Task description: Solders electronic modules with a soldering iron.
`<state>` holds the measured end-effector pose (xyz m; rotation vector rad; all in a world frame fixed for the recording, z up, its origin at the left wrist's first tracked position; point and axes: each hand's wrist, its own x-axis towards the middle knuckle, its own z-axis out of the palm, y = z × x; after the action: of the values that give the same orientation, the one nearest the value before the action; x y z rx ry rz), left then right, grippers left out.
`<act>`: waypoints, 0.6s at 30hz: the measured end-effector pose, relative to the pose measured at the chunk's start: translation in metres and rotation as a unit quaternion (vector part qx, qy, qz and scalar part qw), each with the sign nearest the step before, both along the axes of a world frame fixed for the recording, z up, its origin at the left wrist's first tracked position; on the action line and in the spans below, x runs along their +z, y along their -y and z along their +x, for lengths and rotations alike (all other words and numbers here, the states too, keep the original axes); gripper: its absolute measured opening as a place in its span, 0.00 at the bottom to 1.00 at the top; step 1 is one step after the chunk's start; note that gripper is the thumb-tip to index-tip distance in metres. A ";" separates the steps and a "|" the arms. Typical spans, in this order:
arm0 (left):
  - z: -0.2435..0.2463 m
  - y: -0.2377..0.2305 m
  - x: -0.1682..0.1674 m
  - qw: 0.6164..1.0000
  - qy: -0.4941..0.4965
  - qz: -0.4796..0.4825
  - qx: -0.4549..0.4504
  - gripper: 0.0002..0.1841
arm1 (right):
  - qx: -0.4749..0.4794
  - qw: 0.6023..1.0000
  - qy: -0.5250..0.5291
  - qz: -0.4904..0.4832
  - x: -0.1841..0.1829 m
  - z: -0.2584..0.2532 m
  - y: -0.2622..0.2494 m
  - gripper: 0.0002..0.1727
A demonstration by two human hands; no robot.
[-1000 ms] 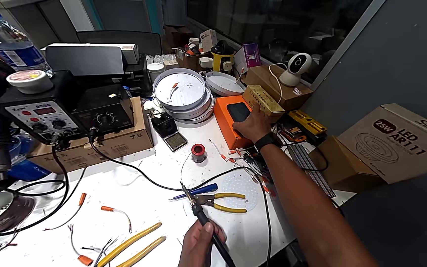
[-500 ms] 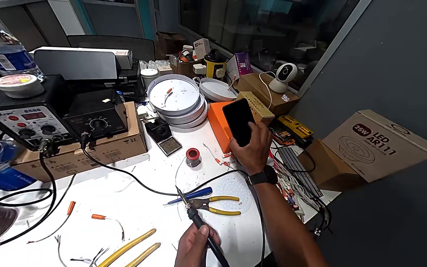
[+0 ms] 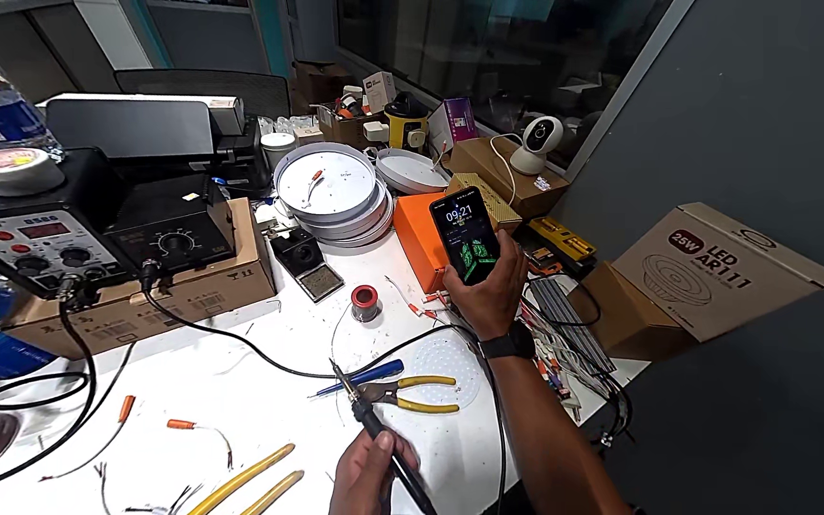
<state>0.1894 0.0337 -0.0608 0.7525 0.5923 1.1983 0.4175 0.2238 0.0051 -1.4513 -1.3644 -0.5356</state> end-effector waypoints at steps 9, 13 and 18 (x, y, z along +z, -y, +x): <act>0.000 0.000 -0.003 1.000 -0.007 0.006 0.002 0.17 | -0.009 1.000 0.001 0.005 -0.004 0.000 0.000 0.51; 0.000 0.000 -0.001 1.000 -0.011 0.001 0.004 0.16 | -0.013 1.000 0.001 0.005 -0.003 -0.003 0.001 0.52; 0.000 0.000 -0.002 1.000 -0.005 0.001 0.002 0.16 | -0.018 1.000 -0.006 -0.004 -0.004 -0.004 0.002 0.52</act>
<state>0.1895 0.0339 -0.0627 0.7601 0.6019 1.1984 0.4137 0.2217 0.0006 -1.4861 -1.3344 -0.5431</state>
